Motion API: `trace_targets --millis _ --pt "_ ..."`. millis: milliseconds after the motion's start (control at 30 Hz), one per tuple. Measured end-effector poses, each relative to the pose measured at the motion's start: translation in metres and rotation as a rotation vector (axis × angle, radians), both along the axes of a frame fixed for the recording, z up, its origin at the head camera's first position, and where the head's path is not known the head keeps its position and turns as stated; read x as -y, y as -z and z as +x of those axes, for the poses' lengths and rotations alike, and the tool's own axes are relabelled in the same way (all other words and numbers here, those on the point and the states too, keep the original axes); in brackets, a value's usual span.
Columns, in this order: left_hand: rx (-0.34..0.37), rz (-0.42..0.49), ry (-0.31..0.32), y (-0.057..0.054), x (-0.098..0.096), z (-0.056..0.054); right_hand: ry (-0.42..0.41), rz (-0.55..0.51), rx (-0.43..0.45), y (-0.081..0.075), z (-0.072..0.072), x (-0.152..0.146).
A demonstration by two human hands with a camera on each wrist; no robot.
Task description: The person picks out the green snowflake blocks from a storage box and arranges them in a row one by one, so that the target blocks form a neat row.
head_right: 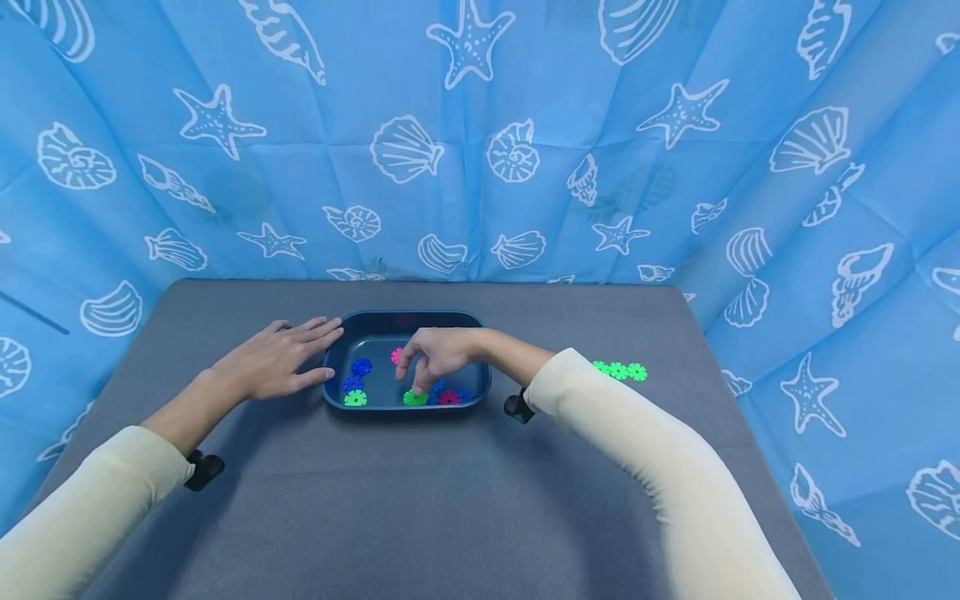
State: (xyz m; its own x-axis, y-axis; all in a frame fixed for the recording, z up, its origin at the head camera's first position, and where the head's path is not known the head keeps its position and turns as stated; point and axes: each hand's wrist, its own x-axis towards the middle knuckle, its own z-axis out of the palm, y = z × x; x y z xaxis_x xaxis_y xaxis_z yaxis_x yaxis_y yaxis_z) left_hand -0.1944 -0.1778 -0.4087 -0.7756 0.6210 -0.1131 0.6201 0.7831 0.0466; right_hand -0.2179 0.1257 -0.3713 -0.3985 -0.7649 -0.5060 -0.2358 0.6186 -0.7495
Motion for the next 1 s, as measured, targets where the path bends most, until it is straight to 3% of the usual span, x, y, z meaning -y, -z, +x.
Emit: trace_targets --millis 233,600,767,1000 --pt "-0.002 0.001 0.004 0.001 0.001 0.000 0.045 -0.006 -0.047 -0.008 -0.002 -0.040" --pt "-0.005 0.003 0.014 0.002 0.002 -0.001 0.251 -0.030 -0.110 -0.028 -0.005 -0.123" --pt "-0.004 0.006 0.009 0.002 0.002 -0.001 0.349 -0.051 -0.131 -0.023 -0.002 -0.166" --pt "-0.001 0.011 0.006 0.001 0.001 0.000 0.460 -0.061 -0.243 -0.013 0.008 -0.226"
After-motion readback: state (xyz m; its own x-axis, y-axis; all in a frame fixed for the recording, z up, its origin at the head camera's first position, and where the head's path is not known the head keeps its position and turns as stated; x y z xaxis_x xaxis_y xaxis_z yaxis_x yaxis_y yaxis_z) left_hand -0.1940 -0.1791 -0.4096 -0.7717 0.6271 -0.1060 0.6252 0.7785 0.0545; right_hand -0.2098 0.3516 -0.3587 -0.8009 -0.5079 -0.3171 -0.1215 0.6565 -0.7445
